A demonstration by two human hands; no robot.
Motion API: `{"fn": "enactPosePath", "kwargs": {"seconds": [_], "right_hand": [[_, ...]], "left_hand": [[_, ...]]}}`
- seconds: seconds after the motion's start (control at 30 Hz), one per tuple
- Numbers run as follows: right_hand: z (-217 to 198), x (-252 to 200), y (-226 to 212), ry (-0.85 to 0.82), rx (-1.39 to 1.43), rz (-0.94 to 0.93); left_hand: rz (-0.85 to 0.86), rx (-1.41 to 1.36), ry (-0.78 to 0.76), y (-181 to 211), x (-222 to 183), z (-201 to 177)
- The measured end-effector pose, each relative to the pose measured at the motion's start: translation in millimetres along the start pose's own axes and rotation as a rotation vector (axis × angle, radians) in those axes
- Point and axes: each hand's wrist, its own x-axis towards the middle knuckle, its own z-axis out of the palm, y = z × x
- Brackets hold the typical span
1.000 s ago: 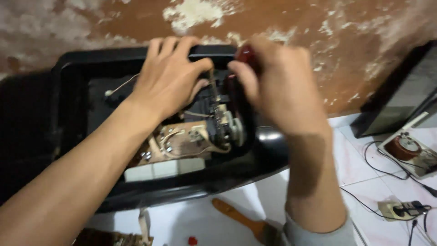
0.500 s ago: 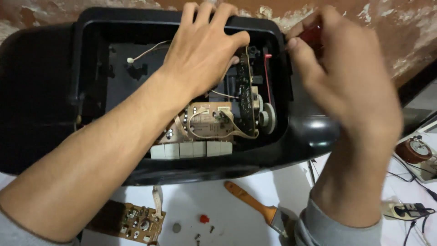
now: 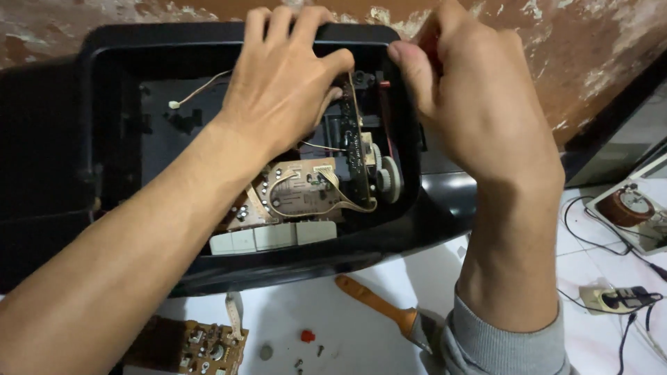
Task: The person removes a circuit board and other components from an opened boombox radio, brushes dust off the boards and the interior with a brush, and works the boards back into the casing, using a screwdriver on the assembly. They handle the boards one at a time and reposition the unit while working.
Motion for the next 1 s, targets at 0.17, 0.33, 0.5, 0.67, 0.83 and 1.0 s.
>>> {"fn": "enactPosePath", "kwargs": {"seconds": [0.17,0.33,0.5,0.67,0.83,1.0], "right_hand": [[-7,-4,14,-0.113,0.087,-0.098],[2,3,13,-0.014,0.134,-0.1],[6,5,25,0.099,0.171,-0.144],[5,7,27,0.182,0.258,-0.179],[-11,5,26,0.118,0.277,-0.205],[-9,4,25,0.065,0.279,-0.151]], "left_hand": [[0.034,-0.028,-0.016,0,1,-1],[0.064,-0.048,-0.056,-2,-1,0],[0.091,-0.013,-0.06,-4,-1,-3],[0.075,0.017,-0.126,-3,2,-5],[0.09,-0.004,-0.118,-1,2,-11],[0.081,-0.012,-0.127,-1,1,-10]]}}
